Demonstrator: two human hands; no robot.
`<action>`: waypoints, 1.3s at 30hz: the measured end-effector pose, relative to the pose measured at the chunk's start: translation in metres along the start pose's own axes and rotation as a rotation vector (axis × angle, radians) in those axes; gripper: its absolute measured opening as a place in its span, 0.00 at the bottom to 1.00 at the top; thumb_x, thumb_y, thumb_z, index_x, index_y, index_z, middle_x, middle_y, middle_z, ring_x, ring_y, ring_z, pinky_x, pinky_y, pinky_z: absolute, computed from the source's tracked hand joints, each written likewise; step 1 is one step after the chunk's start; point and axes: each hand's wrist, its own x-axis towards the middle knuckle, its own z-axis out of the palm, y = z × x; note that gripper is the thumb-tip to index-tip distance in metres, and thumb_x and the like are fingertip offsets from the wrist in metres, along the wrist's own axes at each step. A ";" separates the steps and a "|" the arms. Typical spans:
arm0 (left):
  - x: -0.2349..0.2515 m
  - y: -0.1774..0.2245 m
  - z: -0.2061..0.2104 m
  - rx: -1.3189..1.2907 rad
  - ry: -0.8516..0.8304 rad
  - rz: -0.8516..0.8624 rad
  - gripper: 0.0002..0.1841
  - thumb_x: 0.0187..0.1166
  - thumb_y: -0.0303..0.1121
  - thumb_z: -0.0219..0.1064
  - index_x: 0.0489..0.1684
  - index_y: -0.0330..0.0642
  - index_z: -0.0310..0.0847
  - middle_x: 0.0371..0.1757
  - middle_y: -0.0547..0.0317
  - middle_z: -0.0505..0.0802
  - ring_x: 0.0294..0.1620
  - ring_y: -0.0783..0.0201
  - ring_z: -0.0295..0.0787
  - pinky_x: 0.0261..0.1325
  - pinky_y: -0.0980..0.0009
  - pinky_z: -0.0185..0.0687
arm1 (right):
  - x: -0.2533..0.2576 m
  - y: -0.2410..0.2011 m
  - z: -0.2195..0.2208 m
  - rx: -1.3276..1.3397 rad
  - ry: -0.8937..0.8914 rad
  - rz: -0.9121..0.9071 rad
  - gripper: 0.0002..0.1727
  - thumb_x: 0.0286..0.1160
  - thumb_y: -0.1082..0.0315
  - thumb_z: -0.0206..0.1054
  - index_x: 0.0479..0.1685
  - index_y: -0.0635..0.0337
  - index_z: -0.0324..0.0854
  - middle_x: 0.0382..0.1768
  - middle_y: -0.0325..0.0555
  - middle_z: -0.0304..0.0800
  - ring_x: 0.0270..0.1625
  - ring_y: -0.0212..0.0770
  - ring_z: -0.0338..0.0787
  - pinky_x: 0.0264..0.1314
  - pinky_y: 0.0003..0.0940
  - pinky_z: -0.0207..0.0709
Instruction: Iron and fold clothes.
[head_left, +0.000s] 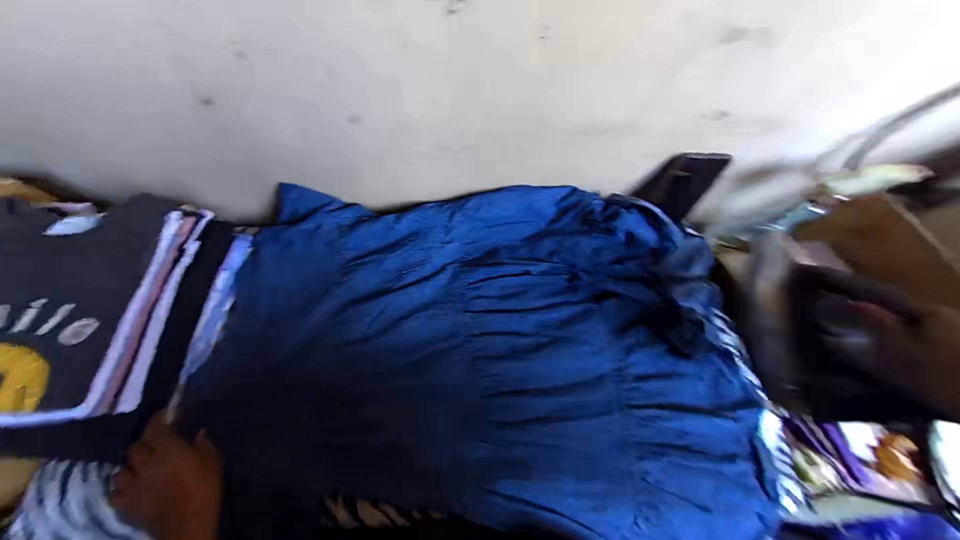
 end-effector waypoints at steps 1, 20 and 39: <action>-0.009 0.029 -0.001 -0.058 0.031 0.150 0.30 0.85 0.34 0.60 0.83 0.24 0.62 0.75 0.12 0.73 0.75 0.14 0.69 0.72 0.22 0.60 | -0.026 -0.041 0.009 -0.036 -0.041 0.018 0.33 0.94 0.51 0.51 0.70 0.81 0.73 0.56 0.88 0.82 0.62 0.87 0.81 0.63 0.84 0.66; -0.114 0.284 0.056 -0.468 -0.332 1.264 0.19 0.83 0.32 0.59 0.68 0.32 0.83 0.72 0.32 0.85 0.75 0.32 0.79 0.75 0.37 0.72 | -0.163 -0.012 0.110 0.011 -0.222 0.522 0.36 0.88 0.39 0.54 0.69 0.68 0.75 0.44 0.70 0.91 0.51 0.73 0.92 0.53 0.69 0.81; -0.101 0.625 0.039 -0.214 -0.407 1.283 0.18 0.91 0.36 0.55 0.63 0.28 0.79 0.55 0.22 0.89 0.58 0.21 0.85 0.52 0.25 0.75 | -0.054 -0.018 0.091 0.026 -0.195 0.475 0.28 0.90 0.50 0.57 0.72 0.67 0.74 0.52 0.70 0.91 0.60 0.71 0.91 0.59 0.67 0.80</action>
